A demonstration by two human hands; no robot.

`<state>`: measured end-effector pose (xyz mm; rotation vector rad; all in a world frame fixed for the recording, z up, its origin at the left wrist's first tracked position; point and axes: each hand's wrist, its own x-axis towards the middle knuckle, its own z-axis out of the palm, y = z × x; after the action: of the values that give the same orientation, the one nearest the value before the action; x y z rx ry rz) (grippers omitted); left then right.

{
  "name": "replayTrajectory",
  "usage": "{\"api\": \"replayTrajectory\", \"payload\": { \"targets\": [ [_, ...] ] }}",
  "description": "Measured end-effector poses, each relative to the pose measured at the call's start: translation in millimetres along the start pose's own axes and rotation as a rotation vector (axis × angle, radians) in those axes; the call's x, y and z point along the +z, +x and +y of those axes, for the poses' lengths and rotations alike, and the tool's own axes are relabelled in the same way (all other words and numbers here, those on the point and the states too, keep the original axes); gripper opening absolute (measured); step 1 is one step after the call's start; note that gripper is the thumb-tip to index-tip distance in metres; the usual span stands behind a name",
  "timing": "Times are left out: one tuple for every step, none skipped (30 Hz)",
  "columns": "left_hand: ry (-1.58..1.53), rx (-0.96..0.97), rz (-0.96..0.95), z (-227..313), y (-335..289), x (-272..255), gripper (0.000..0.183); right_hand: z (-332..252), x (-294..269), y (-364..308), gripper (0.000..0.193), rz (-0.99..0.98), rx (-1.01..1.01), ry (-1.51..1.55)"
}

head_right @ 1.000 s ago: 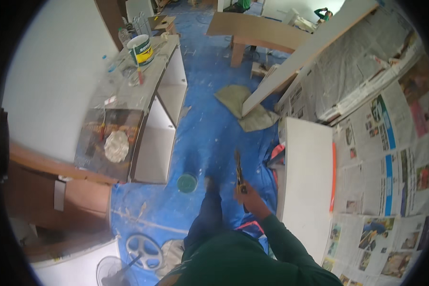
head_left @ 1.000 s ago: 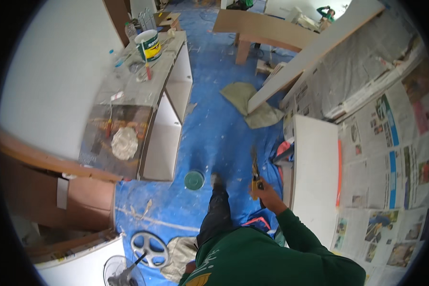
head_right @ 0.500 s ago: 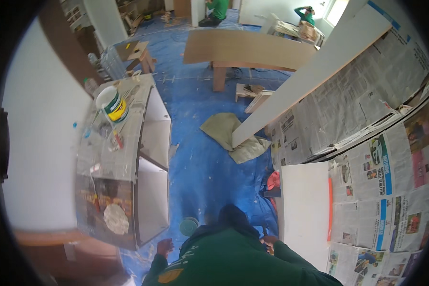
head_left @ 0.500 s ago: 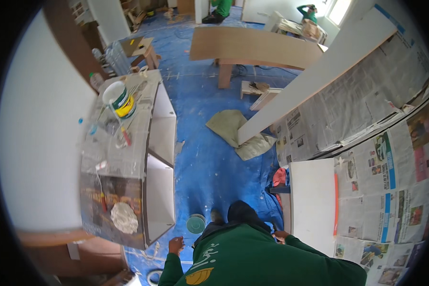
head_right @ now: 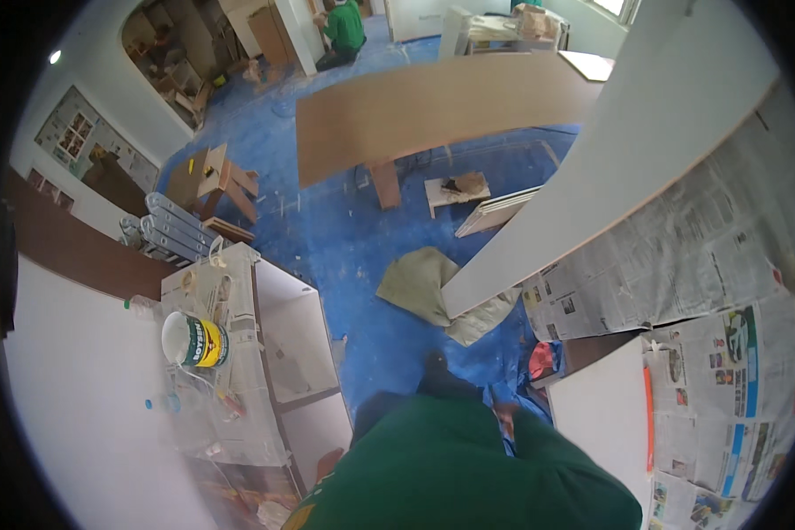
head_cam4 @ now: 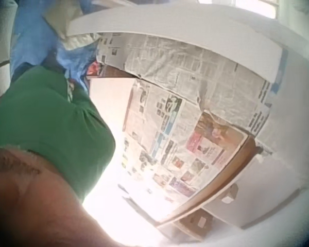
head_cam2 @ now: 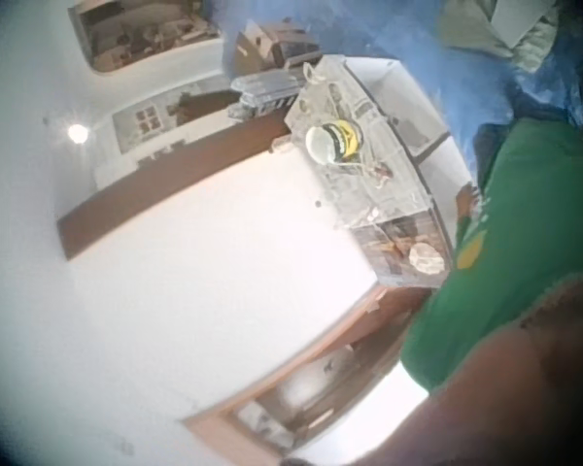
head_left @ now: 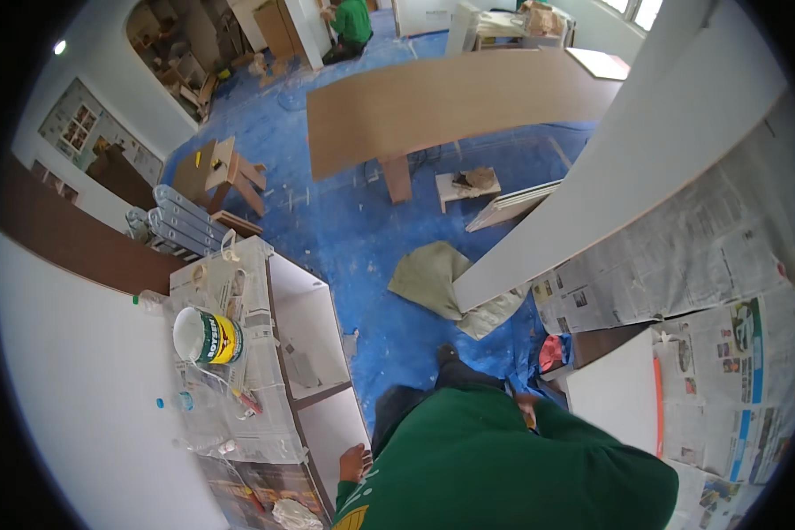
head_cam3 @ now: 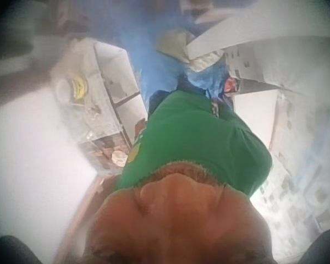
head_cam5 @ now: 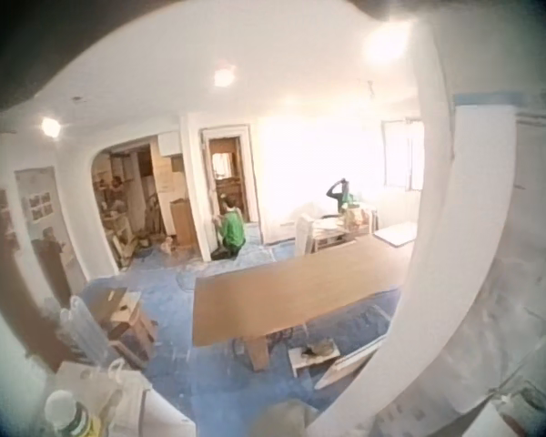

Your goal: The person retrieves a utility knife and cuts a large sheet of laminate flooring. They then use tin snips to trim the edges of the cut piece. Finally, they measure the trimmed laminate with a tape measure.

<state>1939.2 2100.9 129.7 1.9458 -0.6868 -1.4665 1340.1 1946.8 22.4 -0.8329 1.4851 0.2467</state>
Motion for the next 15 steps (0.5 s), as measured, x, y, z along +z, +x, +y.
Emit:
{"api": "replayTrajectory", "payload": {
  "targets": [
    [-0.144,-0.199,-0.003,14,15,6,0.024,-34,-27,25,0.034,0.025,-0.028,-0.034],
    [-0.301,-0.403,0.029,20,23,14,0.024,-68,-59,49,0.034,0.043,-0.042,-0.078],
    [0.235,-0.088,0.051,43,22,11,0.024,-118,-75,63,0.034,0.03,-0.058,-0.105],
    [0.771,0.22,0.034,65,27,9,0.024,-156,-104,63,0.035,-0.009,-0.076,-0.128],
    [0.753,0.496,0.075,82,36,9,0.02,-199,-128,73,0.033,0.022,-0.123,-0.277],
    [0.447,0.214,0.073,109,52,17,0.019,-234,-155,83,0.032,0.077,-0.183,-0.416],
    [0.137,-0.045,0.084,131,67,18,0.02,-273,-170,89,0.029,0.237,-0.268,-0.485],
    [0.362,0.134,0.11,131,84,3,0.02,-316,-171,92,0.027,0.312,-0.373,-0.525],
    [0.593,0.299,0.124,120,105,-13,0.02,-364,-172,94,0.026,0.386,-0.478,-0.575],
    [0.838,0.454,0.117,108,121,-29,0.021,-412,-163,92,0.026,0.383,-0.572,-0.592],
    [0.844,0.242,0.198,115,143,-31,0.024,-443,-160,88,0.027,0.396,-0.644,-0.615],
    [0.643,0.225,0.322,141,176,-27,0.025,-462,-167,93,0.031,0.391,-0.721,-0.858],
    [0.418,0.236,0.414,191,215,-19,0.026,-461,-191,106,0.037,0.423,-0.765,-1.115],
    [0.381,0.301,0.426,249,249,-16,0.03,-454,-215,119,0.04,0.375,-0.632,-1.077],
    [0.444,0.163,0.349,336,253,-34,0.032,-471,-194,123,0.037,0.323,-0.326,-0.624]
  ]
}}
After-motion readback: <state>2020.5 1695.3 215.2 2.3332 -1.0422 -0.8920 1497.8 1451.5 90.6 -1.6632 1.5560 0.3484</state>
